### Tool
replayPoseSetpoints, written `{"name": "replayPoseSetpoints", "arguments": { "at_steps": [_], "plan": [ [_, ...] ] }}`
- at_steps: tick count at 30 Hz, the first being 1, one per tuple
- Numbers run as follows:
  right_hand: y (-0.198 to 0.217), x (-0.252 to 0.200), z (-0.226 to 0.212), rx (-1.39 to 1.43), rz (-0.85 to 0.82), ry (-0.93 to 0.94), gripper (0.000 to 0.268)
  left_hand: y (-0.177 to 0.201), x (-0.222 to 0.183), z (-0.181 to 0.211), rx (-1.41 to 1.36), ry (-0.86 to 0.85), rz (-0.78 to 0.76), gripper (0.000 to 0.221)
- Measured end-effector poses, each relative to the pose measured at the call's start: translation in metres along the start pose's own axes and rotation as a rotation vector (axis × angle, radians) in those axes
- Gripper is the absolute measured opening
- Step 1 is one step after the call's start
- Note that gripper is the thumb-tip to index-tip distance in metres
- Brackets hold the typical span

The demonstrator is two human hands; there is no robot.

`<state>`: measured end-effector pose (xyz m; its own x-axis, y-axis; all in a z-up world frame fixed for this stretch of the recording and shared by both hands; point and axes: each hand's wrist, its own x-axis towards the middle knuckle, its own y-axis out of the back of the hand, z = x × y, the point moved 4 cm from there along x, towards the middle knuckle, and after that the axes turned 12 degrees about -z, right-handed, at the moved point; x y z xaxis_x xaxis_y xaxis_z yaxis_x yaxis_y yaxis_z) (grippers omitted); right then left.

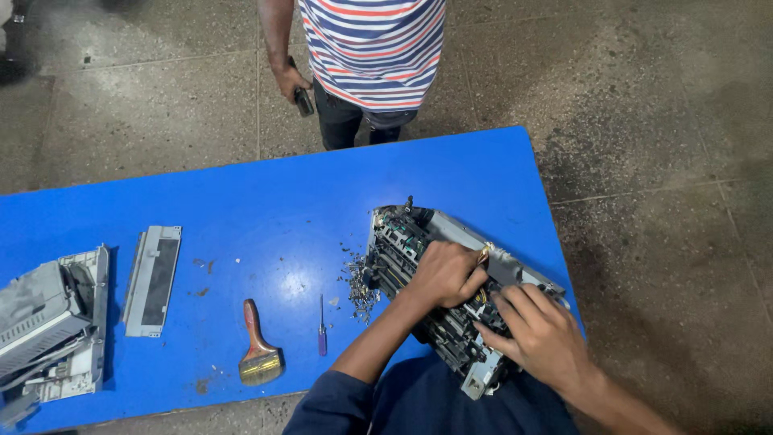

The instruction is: The person disassembles a small electronic device on a blue workbench, using a screwdriver to remove screws and separate internal components. They handle wires, circuit boards, and plastic casings, placing removed parts on the table.

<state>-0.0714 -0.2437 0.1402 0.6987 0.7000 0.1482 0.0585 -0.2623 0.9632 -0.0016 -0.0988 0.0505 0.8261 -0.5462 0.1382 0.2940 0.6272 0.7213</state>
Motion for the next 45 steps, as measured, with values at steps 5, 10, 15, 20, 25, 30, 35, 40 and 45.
{"name": "replayPoseSetpoints", "arguments": {
  "at_steps": [5,10,15,20,25,30,35,40,45],
  "plan": [
    [-0.002,0.000,-0.002,0.076,0.017,-0.005,0.045,-0.003,-0.004,-0.001,0.003,-0.011,0.025,0.030],
    [-0.001,0.000,-0.002,0.029,-0.036,-0.052,0.047,-0.003,-0.003,-0.005,0.004,0.013,0.015,0.030],
    [0.002,-0.001,0.000,-0.018,-0.085,-0.026,0.037,0.002,0.002,-0.003,-0.013,-0.005,0.017,0.031],
    [0.008,0.002,0.010,-0.115,-0.265,0.187,0.054,-0.005,0.008,0.000,0.020,0.026,-0.083,0.032],
    [0.010,0.025,0.037,-0.064,-0.746,0.250,0.063,-0.012,0.019,0.001,0.065,-0.018,-0.117,0.035],
    [0.014,0.046,0.033,-0.214,-0.807,0.430,0.025,-0.017,0.024,-0.003,0.064,-0.022,-0.115,0.035],
    [0.008,0.044,0.028,-0.259,-0.829,0.487,0.020,-0.021,0.020,-0.001,0.041,-0.042,-0.071,0.030],
    [0.010,0.041,0.029,-0.216,-0.769,0.462,0.022,-0.022,0.025,-0.002,0.065,-0.012,-0.136,0.031],
    [0.029,0.047,0.037,0.090,-0.728,0.210,0.058,-0.019,0.019,-0.004,0.038,-0.079,-0.067,0.037]
  ]
}}
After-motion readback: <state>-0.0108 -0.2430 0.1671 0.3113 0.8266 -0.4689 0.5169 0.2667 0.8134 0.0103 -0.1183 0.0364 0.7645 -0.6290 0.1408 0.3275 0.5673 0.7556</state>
